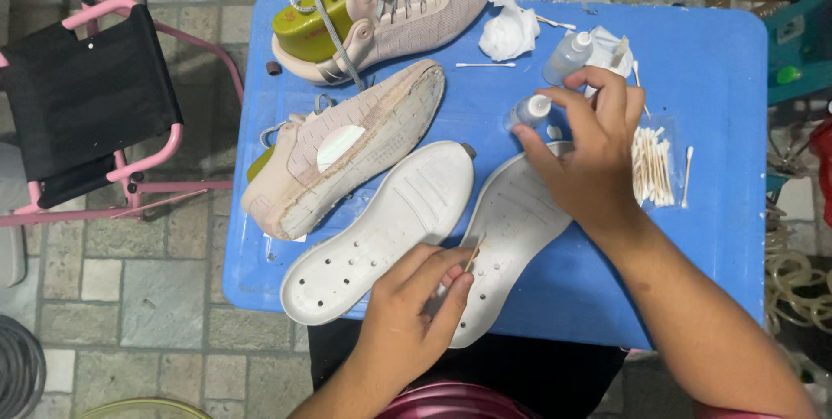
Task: The person cleans and wipes two shoe soles and the interior of a shoe using cotton swabs, cleaning liquid, and a cloth.
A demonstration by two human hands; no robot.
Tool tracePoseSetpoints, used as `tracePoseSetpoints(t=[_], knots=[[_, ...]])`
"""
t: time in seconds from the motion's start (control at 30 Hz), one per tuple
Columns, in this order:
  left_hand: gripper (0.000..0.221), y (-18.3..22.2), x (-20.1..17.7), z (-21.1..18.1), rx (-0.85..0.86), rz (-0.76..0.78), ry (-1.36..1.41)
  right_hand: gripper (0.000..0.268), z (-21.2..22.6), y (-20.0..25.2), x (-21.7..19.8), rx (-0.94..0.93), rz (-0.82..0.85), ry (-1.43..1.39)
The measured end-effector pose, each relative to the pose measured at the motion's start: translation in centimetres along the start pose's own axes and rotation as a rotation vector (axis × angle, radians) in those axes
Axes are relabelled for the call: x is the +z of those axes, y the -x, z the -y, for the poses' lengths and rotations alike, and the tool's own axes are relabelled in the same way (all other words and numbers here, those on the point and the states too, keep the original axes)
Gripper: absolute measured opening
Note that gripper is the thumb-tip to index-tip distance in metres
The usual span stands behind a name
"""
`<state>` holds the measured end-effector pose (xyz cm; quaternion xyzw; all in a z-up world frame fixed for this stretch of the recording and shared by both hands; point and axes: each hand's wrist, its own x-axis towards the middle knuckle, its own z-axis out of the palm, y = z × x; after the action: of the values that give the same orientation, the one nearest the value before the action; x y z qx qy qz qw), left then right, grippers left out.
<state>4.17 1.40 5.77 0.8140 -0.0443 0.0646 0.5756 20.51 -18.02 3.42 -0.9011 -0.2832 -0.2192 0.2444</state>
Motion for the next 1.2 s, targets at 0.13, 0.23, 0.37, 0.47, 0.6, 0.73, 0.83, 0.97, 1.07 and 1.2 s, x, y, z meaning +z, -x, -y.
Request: tracePoseSetpoints(t=[0.13, 0.23, 0.37, 0.47, 0.6, 0.73, 0.83, 0.97, 1.07, 1.2], knots=[[0.020, -0.2, 0.2, -0.2, -0.141, -0.025, 0.036, 0.039, 0.0, 0.1, -0.9, 0.054, -0.016, -0.464], [0.018, -0.9, 0.2, -0.2, -0.186, -0.026, 0.038, 0.037, -0.2, 0.8, -2.2, 0.047, 0.105, -0.727], [0.018, -1.6, 0.0, -0.3, -0.214, -0.020, 0.067, 0.045, -2.3, 1.1, -3.9, -0.243, 0.170, -0.531], [0.019, -2.1, 0.1, -0.5, -0.199, -0.028, 0.078, 0.048, -3.3, 1.1, -4.8, -0.232, 0.288, -0.540], [0.019, -2.9, 0.5, -0.8, -0.193, -0.029, 0.087, 0.051, -3.2, 1.1, -5.5, -0.270, 0.366, -0.563], [0.020, -3.0, 1.1, -1.2, -0.244, -0.015, 0.088, 0.051, -2.8, 1.3, -6.1, -0.266, 0.351, -0.573], [0.019, -3.2, 1.3, -1.4, -0.229, -0.022, 0.095, 0.052, -2.8, 1.2, -6.6, -0.284, 0.331, -0.519], [0.019, -3.2, 1.3, -1.4, -0.230, -0.039, 0.085, 0.051, -2.8, 1.0, -6.9, -0.289, 0.332, -0.529], [0.019, -3.2, 1.4, -1.3, -0.218, -0.039, 0.094, 0.052, -2.6, 1.1, -6.9, -0.279, 0.335, -0.527], [0.019, -3.1, 1.4, -1.4, -0.206, -0.035, 0.097, 0.054, -2.6, 1.0, -7.0, -0.291, 0.339, -0.514]])
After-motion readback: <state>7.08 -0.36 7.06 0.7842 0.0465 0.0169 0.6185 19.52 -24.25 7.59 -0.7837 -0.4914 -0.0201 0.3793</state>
